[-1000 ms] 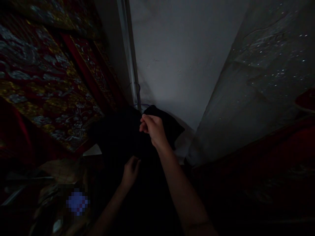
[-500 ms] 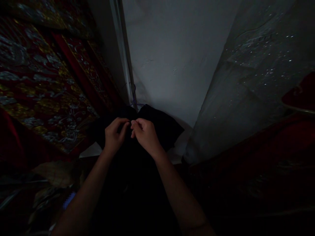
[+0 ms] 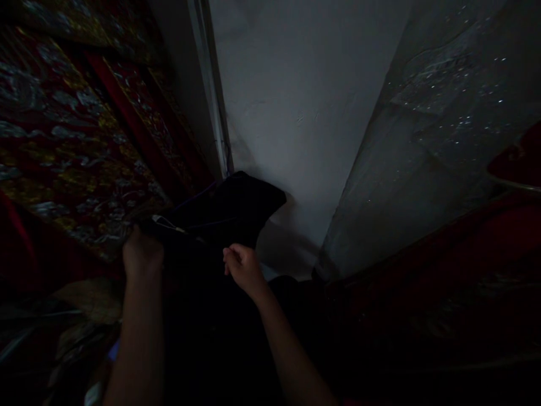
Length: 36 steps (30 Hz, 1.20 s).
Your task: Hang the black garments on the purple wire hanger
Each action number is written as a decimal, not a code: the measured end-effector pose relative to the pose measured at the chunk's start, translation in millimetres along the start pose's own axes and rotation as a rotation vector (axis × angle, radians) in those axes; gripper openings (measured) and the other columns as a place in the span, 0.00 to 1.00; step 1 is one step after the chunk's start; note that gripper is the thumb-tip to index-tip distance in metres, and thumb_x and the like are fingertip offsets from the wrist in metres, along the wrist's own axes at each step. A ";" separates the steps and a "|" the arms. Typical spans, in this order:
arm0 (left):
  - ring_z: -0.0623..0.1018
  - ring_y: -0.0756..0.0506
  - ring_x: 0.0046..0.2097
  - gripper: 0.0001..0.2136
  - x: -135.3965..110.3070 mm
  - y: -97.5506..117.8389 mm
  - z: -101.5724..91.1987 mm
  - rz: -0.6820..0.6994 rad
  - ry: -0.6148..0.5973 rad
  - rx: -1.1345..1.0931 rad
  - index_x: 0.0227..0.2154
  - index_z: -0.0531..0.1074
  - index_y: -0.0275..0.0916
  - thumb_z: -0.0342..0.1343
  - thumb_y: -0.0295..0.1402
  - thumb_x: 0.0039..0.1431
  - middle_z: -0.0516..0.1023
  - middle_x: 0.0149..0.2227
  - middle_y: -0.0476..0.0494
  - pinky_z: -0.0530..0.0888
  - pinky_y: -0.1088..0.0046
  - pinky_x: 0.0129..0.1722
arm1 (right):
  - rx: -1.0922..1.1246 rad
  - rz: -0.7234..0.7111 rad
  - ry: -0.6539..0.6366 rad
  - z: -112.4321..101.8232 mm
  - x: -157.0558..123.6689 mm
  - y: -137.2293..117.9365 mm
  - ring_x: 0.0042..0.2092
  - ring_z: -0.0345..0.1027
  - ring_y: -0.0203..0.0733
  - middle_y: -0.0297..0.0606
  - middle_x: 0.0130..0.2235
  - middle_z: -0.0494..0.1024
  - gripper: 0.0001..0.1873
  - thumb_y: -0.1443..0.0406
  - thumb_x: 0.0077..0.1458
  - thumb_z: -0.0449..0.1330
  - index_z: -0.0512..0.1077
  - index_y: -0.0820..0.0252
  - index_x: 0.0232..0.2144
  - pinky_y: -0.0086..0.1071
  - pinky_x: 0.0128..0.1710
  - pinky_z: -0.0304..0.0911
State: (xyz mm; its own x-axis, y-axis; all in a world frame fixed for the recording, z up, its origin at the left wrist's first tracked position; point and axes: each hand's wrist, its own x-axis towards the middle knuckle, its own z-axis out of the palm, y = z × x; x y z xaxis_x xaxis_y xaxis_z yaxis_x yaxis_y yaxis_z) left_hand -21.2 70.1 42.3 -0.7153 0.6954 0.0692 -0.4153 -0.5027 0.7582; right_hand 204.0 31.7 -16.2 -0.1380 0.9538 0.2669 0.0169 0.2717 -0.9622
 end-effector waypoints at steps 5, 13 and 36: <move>0.73 0.50 0.25 0.11 -32.3 -47.7 -53.6 -0.394 0.039 -0.040 0.23 0.69 0.39 0.49 0.27 0.61 0.71 0.21 0.51 0.70 0.75 0.32 | 0.179 0.116 0.122 5.3 -22.2 24.4 0.19 0.58 0.32 0.28 0.16 0.65 0.20 0.51 0.56 0.56 0.62 0.56 0.19 0.27 0.21 0.52; 0.78 0.48 0.37 0.05 -105.1 -67.1 -51.3 -0.284 -0.226 0.064 0.32 0.76 0.38 0.60 0.34 0.56 0.79 0.32 0.49 0.72 0.75 0.41 | -0.115 0.166 0.180 -36.1 -42.5 18.1 0.28 0.66 0.39 0.34 0.22 0.70 0.25 0.46 0.58 0.55 0.66 0.57 0.20 0.33 0.32 0.63; 0.79 0.40 0.45 0.19 -79.2 -36.6 -55.7 -0.038 -1.282 1.053 0.43 0.79 0.40 0.54 0.48 0.63 0.83 0.41 0.45 0.75 0.65 0.48 | -0.235 -0.223 0.064 -75.9 76.5 -12.2 0.41 0.73 0.41 0.37 0.45 0.79 0.33 0.71 0.44 0.54 0.70 0.56 0.55 0.33 0.45 0.67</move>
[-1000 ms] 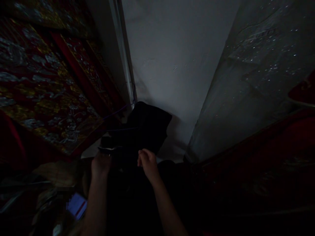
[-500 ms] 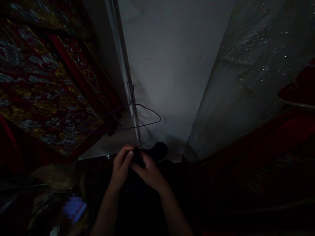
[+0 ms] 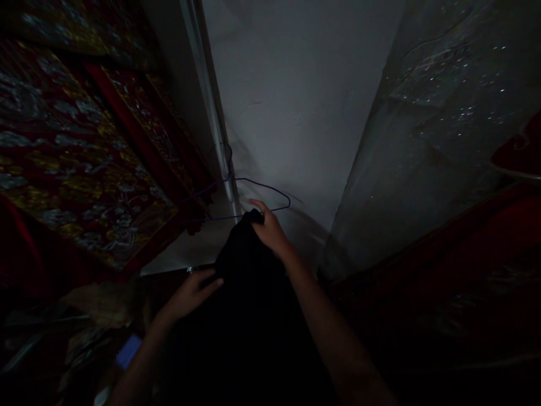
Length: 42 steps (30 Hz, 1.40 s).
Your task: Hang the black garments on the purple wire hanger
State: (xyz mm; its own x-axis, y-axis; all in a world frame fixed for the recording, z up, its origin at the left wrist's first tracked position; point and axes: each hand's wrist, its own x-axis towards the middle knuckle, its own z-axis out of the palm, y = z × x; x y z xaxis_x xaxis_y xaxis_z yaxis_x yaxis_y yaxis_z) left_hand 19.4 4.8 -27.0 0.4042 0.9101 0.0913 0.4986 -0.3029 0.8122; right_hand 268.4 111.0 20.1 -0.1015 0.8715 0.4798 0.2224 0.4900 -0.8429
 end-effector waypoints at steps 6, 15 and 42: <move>0.80 0.40 0.43 0.14 -7.1 1.9 -35.2 -0.028 0.076 0.059 0.40 0.80 0.41 0.58 0.45 0.60 0.84 0.41 0.44 0.74 0.67 0.48 | -0.075 0.174 -0.091 28.5 26.2 41.0 0.38 0.74 0.44 0.37 0.32 0.80 0.12 0.62 0.51 0.54 0.76 0.58 0.30 0.32 0.39 0.67; 0.77 0.43 0.27 0.08 -12.7 -25.3 -80.3 -0.103 0.196 0.069 0.24 0.79 0.45 0.63 0.42 0.53 0.79 0.24 0.48 0.71 0.72 0.29 | -0.209 0.171 -0.006 -37.2 5.6 20.8 0.22 0.61 0.34 0.30 0.17 0.68 0.06 0.66 0.41 0.57 0.70 0.61 0.17 0.26 0.21 0.50; 0.77 0.39 0.50 0.17 72.4 55.8 -124.1 0.219 0.394 0.471 0.50 0.74 0.39 0.46 0.36 0.64 0.80 0.49 0.40 0.70 0.61 0.56 | -0.019 0.083 0.314 -66.9 -20.4 -6.0 0.26 0.70 0.41 0.33 0.29 0.78 0.40 0.66 0.51 0.59 0.55 0.58 0.66 0.34 0.27 0.67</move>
State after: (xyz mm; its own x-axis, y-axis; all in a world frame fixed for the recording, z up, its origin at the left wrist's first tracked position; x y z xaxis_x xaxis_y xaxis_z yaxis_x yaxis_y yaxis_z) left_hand -18.6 88.9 96.5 0.2680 0.8218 0.5029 0.7557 -0.5031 0.4194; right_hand 334.0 88.9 31.7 0.2214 0.8579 0.4636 0.2357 0.4142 -0.8791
